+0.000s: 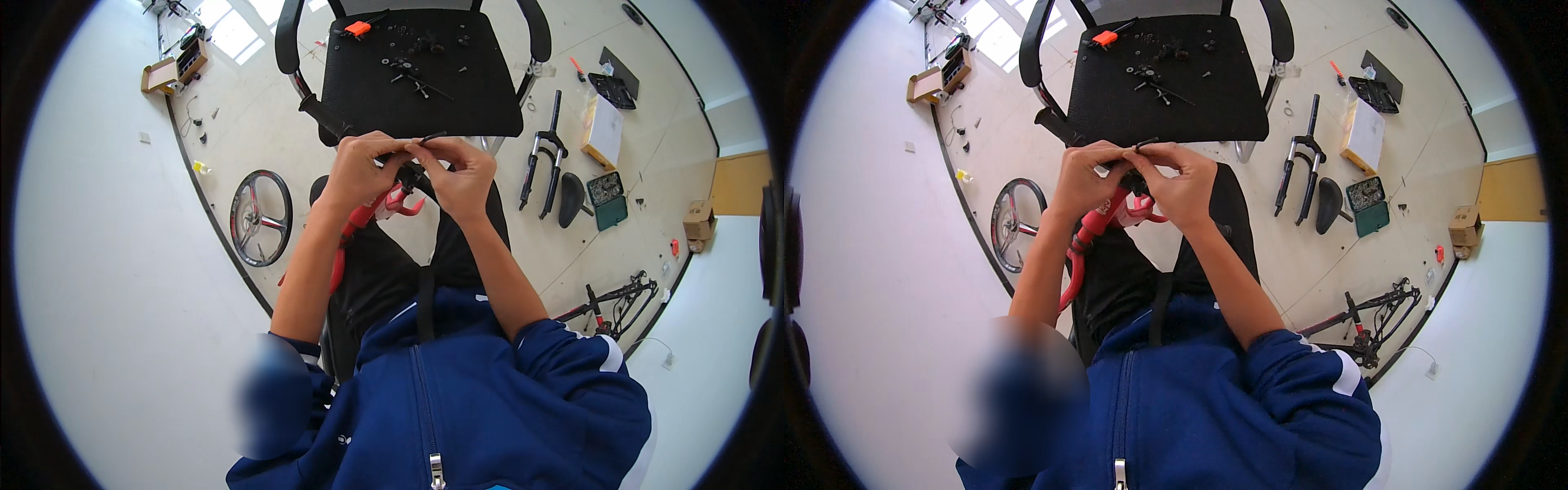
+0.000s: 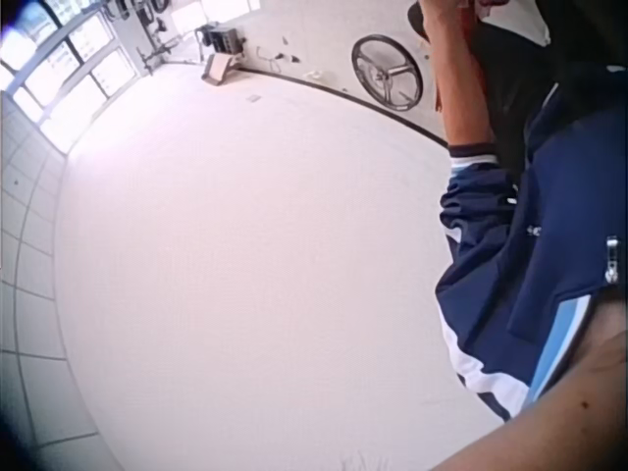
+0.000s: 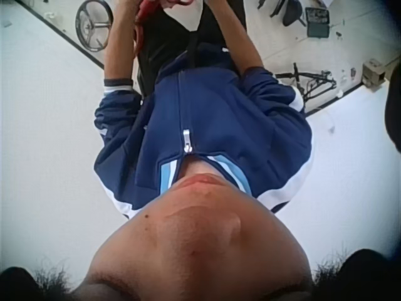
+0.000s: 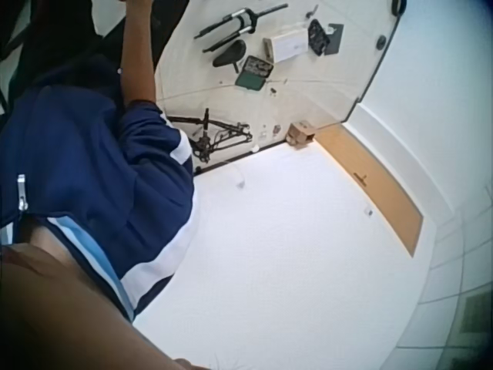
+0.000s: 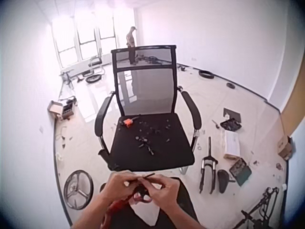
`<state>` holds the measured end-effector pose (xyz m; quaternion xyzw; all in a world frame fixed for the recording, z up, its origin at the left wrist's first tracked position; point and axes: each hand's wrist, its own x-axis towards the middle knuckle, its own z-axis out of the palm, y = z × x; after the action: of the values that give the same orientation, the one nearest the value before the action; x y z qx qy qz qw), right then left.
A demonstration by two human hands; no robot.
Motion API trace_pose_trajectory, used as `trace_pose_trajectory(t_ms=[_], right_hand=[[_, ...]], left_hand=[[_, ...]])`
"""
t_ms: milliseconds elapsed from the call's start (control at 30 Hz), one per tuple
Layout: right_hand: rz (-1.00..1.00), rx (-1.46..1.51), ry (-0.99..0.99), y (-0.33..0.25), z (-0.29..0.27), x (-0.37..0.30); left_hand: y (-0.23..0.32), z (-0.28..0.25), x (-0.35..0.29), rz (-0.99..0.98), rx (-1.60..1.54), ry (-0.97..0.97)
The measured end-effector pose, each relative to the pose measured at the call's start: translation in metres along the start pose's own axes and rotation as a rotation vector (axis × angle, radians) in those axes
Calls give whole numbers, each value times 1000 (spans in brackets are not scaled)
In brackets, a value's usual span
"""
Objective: The person installs a disc brake rotor onto a bicycle wheel and then attaches a headset to a bicycle fork. They use an Allen key to tighten bolts on the headset assembly.
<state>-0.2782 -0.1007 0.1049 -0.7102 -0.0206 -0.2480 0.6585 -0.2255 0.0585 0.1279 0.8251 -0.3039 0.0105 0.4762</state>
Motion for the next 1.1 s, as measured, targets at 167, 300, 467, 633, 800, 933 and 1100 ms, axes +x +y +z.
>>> trace_pose_trajectory(t_ms=[167,300,467,633,800,933,1100], right_hand=[[-46,12,-45,5,-3,0],[-7,49,-227,5,-19,10],[24,27,-345,-3,-28,22],[47,-23,-233,-6,-16,9],[8,-14,20,-2,5,-12],[-73,-69,-7,-2,2,-10],[18,-5,-201,1,-22,-5]], left_hand=[[0,3,-5,-2,-13,46],[1,2,-2,42,-23,5],[-4,4,-2,9,-78,-61],[-8,10,-8,37,-32,52],[-5,18,-12,48,-4,194],[-3,20,-13,18,11,229],[-2,14,-5,134,22,111]])
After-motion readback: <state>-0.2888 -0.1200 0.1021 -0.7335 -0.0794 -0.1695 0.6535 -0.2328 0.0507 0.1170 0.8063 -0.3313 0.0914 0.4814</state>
